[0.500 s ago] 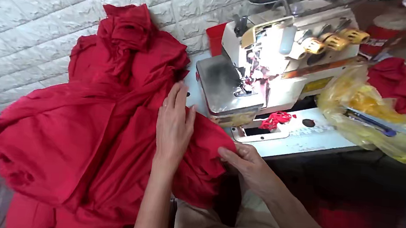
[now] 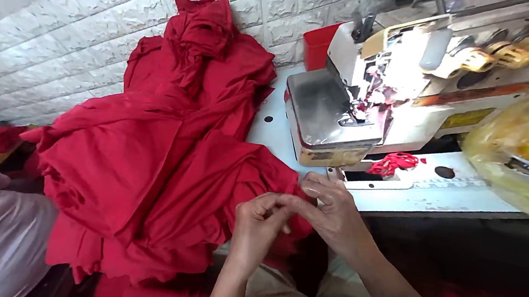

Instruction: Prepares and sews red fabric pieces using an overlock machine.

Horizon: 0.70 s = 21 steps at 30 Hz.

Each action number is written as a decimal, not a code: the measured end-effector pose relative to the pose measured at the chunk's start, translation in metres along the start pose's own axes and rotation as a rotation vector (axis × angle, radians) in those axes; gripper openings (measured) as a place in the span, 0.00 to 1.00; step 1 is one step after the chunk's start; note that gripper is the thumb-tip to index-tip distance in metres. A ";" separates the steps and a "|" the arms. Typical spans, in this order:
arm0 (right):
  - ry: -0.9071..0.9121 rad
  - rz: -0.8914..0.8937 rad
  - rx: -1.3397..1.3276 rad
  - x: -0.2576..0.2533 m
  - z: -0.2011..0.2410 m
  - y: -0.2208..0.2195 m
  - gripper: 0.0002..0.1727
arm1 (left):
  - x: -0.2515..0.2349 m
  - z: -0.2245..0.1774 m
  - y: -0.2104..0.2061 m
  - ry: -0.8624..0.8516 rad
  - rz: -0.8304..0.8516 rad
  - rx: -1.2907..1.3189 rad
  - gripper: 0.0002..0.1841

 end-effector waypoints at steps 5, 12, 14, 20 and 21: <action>0.193 -0.188 0.166 0.003 0.012 0.009 0.18 | 0.004 0.008 0.009 -0.215 -0.299 -0.341 0.05; -0.069 0.109 0.336 0.019 0.012 0.008 0.08 | 0.001 0.000 0.038 -0.213 -0.510 -0.233 0.05; -0.223 0.117 0.023 0.022 -0.007 0.005 0.07 | -0.001 0.005 0.039 0.002 -0.405 0.308 0.10; -0.221 0.159 -0.812 0.022 -0.039 -0.002 0.11 | -0.003 0.007 0.041 0.191 -0.091 0.580 0.11; -0.193 0.149 -0.757 0.019 -0.042 0.001 0.16 | -0.004 0.005 0.041 0.165 -0.083 0.473 0.11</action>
Point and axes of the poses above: each hand's wrist, its own x-axis away from the middle knuckle, its own y-axis out of the back of the hand, z = x × y, the point moved 3 cm from there along -x, towards the middle knuckle, and after that the axes turned 12 degrees about x, right-handed, at the moved point
